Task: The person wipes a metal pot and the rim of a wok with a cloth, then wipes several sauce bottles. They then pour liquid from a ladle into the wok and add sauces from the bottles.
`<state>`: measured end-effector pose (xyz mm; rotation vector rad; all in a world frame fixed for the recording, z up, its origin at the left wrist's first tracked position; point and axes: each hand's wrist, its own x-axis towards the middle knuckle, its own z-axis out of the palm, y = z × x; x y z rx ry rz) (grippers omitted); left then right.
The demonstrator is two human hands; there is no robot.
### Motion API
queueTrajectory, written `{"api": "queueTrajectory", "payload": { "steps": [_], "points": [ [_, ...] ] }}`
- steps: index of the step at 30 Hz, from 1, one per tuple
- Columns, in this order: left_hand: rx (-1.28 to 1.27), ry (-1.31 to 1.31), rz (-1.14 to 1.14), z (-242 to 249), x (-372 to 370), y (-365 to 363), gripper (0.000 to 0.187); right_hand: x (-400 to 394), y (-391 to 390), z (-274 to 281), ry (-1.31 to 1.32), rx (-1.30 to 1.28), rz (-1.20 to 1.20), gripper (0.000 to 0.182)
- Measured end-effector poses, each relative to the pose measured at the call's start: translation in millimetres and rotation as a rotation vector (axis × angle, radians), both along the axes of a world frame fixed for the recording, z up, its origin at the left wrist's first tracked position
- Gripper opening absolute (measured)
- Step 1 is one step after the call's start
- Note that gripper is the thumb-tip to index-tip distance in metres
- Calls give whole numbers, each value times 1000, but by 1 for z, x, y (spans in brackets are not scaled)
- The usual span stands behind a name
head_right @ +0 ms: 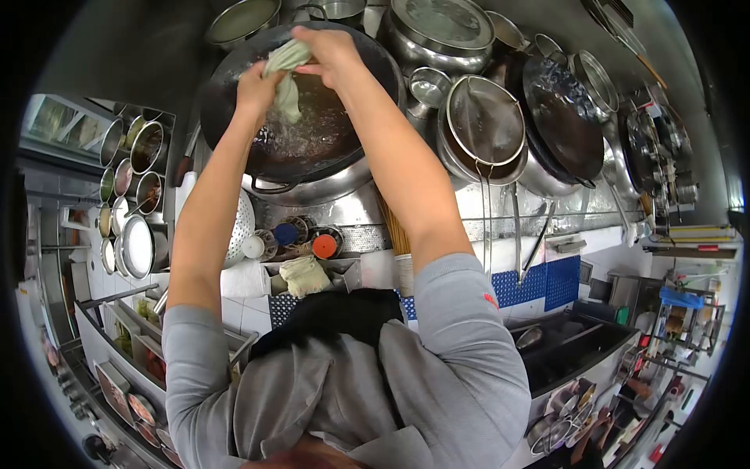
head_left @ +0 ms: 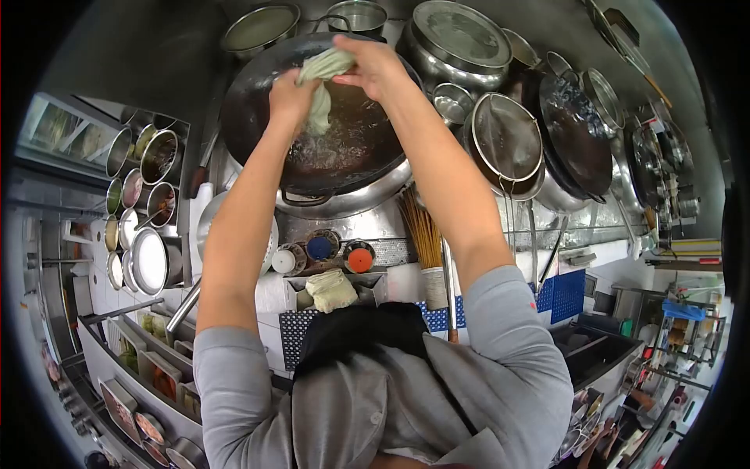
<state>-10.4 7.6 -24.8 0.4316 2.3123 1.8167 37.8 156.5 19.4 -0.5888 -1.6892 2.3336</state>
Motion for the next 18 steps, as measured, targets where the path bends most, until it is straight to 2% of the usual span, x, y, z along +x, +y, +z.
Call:
{"api": "queueTrajectory", "payload": {
  "steps": [1,2,3,5,6,7,9,10,12,13,15,16,17,18],
  "points": [
    [130,38,50,9,1,5,20,4,-1,-9,-43,-3,-64,32],
    [388,-84,44,24,9,11,20,8,-4,-17,-85,-4,-128,33],
    [498,-183,42,30,14,16,19,17,-17,-20,-225,19,-131,37],
    [716,-384,11,40,23,28,18,11,-28,-30,-247,-539,-102,44],
    [508,-380,-17,37,23,25,19,9,-32,-38,26,-675,-2,57],
    [408,-298,38,28,25,26,18,-10,-33,-47,105,-654,-215,50],
    [201,-136,156,15,29,25,17,-28,-40,-52,101,-509,-465,38],
    [301,-454,104,14,20,17,25,-34,-41,-56,144,-371,-438,36],
    [623,-719,40,27,20,13,28,-25,-51,-54,212,-94,-383,32],
    [792,-850,8,29,22,12,30,-17,-59,-54,198,11,-267,35],
    [774,-806,29,-6,-14,17,31,-4,-77,-48,254,643,-416,37],
    [802,-799,56,-28,-32,21,31,-5,-76,-54,360,817,-479,36],
    [829,-792,85,-39,-41,22,31,-10,-73,-62,329,827,-499,35],
    [859,-817,139,-28,-33,24,25,-15,-68,-69,294,835,-517,34]
  ]
}}
